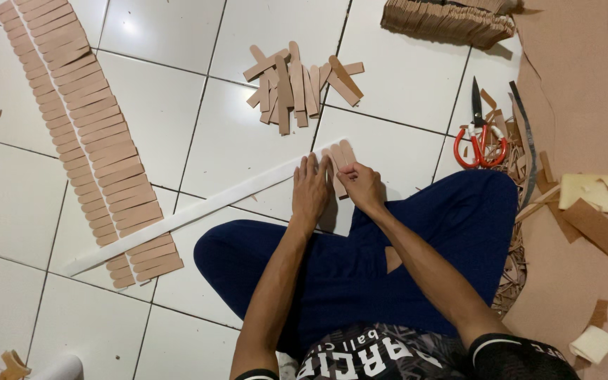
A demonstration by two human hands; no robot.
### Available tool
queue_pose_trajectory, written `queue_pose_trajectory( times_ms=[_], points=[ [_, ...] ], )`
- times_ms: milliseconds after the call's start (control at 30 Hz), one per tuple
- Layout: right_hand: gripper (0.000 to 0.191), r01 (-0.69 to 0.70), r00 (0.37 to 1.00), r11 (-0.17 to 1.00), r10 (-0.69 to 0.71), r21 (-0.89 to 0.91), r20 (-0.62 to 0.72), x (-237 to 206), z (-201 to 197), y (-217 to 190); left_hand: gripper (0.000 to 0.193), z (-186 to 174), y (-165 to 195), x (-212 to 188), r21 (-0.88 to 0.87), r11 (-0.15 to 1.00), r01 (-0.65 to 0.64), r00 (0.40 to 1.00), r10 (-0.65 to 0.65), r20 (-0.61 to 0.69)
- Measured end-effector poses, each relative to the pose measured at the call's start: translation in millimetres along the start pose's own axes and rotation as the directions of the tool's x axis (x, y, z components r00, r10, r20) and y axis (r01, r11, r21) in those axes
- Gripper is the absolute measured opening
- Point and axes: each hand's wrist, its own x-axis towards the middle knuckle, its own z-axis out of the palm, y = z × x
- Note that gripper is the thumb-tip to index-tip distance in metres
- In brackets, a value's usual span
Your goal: The person sits on a tiled floor and repeatedly picks up small wooden craft pieces, placing them onto a white strip. They use a small white block to press the pieces into place. Another person is visible in the background working with similar materials.
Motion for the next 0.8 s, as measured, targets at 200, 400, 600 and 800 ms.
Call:
queue_pose_trajectory(
  times_ms=[200, 400, 600, 800],
  points=[
    [0.028, 0.003, 1.0, 0.999, -0.002, -0.047, 0.012, -4.3, -2.5, -3.4, 0.059, -11.0, 4.9, -1.0, 0.132, 0.988, -0.081, 0.996, 0.084, -0.02],
    [0.028, 0.203, 0.968, 0.969, -0.176, 0.143, -0.181, 45.4, -14.1, -35.4, 0.072, -18.7, 7.2, 5.6, 0.195, 0.975, -0.11, 0.99, 0.089, 0.113],
    [0.036, 0.483, 0.833, 0.845, -0.524, -0.229, -0.178, 132.0, -28.8, -87.7, 0.062, -4.1, 12.9, 2.4, 0.4, 0.907, -0.132, 0.99, 0.141, 0.007],
    [0.026, 0.414, 0.855, 0.812, -0.502, -0.411, -0.131, 139.3, -39.7, -75.9, 0.066, -3.3, 16.6, 4.6, 0.399, 0.908, -0.132, 0.991, 0.128, 0.037]
  ],
)
